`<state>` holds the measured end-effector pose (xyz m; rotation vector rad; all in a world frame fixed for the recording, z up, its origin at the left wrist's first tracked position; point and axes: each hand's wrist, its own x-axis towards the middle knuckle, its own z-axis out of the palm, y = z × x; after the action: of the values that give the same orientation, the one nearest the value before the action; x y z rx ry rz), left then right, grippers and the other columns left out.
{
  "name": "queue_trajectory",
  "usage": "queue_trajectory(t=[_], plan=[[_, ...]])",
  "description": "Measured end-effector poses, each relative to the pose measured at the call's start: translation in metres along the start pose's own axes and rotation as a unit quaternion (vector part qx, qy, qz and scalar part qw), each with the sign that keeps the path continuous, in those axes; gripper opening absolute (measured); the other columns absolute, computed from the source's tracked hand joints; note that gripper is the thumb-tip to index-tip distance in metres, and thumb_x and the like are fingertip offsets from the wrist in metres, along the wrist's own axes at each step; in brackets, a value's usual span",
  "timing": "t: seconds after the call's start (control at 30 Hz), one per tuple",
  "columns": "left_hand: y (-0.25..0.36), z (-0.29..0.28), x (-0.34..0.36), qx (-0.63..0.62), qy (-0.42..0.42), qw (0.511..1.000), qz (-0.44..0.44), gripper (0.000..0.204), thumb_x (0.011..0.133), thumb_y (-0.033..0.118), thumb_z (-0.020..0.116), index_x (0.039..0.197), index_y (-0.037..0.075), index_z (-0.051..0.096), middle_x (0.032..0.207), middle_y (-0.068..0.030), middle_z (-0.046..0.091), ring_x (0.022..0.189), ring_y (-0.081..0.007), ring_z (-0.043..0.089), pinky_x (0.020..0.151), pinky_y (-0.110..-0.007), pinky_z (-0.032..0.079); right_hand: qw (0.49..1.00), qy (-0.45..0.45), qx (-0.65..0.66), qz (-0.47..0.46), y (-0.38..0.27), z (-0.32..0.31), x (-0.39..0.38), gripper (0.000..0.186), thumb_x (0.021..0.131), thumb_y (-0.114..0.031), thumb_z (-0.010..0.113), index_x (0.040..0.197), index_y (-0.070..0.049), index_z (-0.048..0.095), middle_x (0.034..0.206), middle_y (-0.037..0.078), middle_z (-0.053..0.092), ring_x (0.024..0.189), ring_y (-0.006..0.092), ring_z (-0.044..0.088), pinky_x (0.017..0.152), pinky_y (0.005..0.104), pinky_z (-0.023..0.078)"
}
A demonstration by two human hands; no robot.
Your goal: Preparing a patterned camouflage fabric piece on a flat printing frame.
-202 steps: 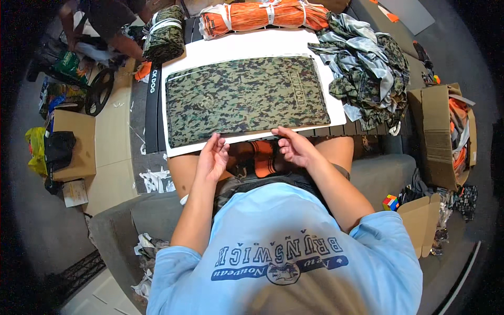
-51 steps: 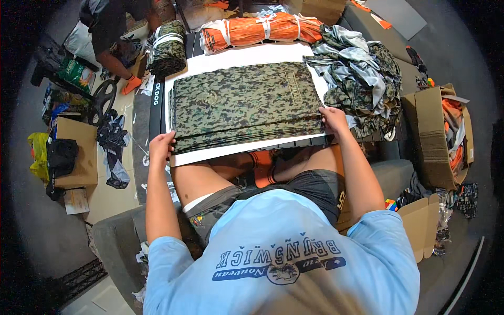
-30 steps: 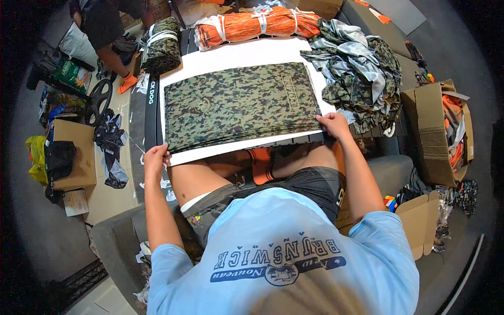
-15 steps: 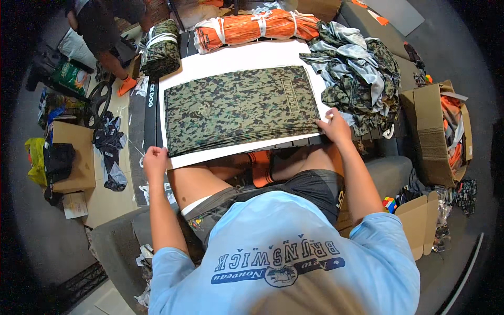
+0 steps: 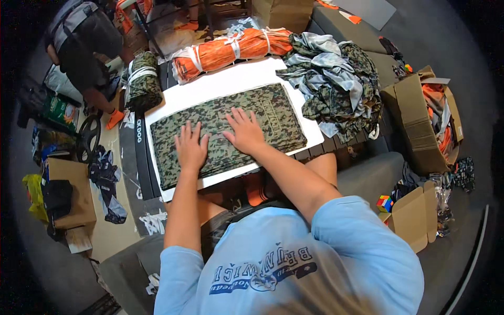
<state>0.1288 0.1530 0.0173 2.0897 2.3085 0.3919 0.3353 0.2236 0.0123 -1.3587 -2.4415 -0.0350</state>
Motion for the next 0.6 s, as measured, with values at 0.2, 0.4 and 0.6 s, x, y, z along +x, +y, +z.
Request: queue_trajectory(t=[0.2, 0.4, 0.6], plan=[[-0.076, -0.008, -0.004, 0.064, 0.012, 0.994, -0.089, 0.058, 0.103, 0.052, 0.04, 0.153, 0.023, 0.042, 0.163, -0.0041, 0.029, 0.15, -0.0286, 0.028, 0.121, -0.048, 0.019, 0.986, -0.073, -0.071, 0.131, 0.086, -0.014, -0.014, 0.067, 0.102, -0.054, 0.032, 0.156, -0.013, 0.033, 0.164, 0.01, 0.026, 0.152, 0.0265, 0.02, 0.123, 0.047, 0.015], [-0.097, -0.007, -0.004, 0.053, 0.015, 0.99, -0.129, 0.06, 0.102, 0.053, 0.041, 0.153, 0.022, 0.041, 0.163, -0.0049, 0.029, 0.15, -0.0289, 0.027, 0.12, -0.049, 0.021, 0.978, -0.034, -0.041, 0.203, 0.146, -0.026, -0.039, 0.066, 0.101, -0.049, 0.039, 0.154, -0.01, 0.034, 0.163, 0.01, 0.029, 0.152, 0.0279, 0.022, 0.121, 0.0484, 0.018], [-0.083, -0.007, -0.004, 0.057, 0.006, 0.99, -0.13, 0.06, 0.102, 0.053, 0.041, 0.154, 0.022, 0.041, 0.163, -0.0061, 0.029, 0.15, -0.0297, 0.027, 0.119, -0.051, 0.023, 0.978, -0.028, -0.05, 0.202, 0.155, -0.034, -0.047, 0.065, 0.101, -0.047, 0.042, 0.153, -0.008, 0.036, 0.162, 0.012, 0.03, 0.151, 0.0298, 0.024, 0.119, 0.0508, 0.02]])
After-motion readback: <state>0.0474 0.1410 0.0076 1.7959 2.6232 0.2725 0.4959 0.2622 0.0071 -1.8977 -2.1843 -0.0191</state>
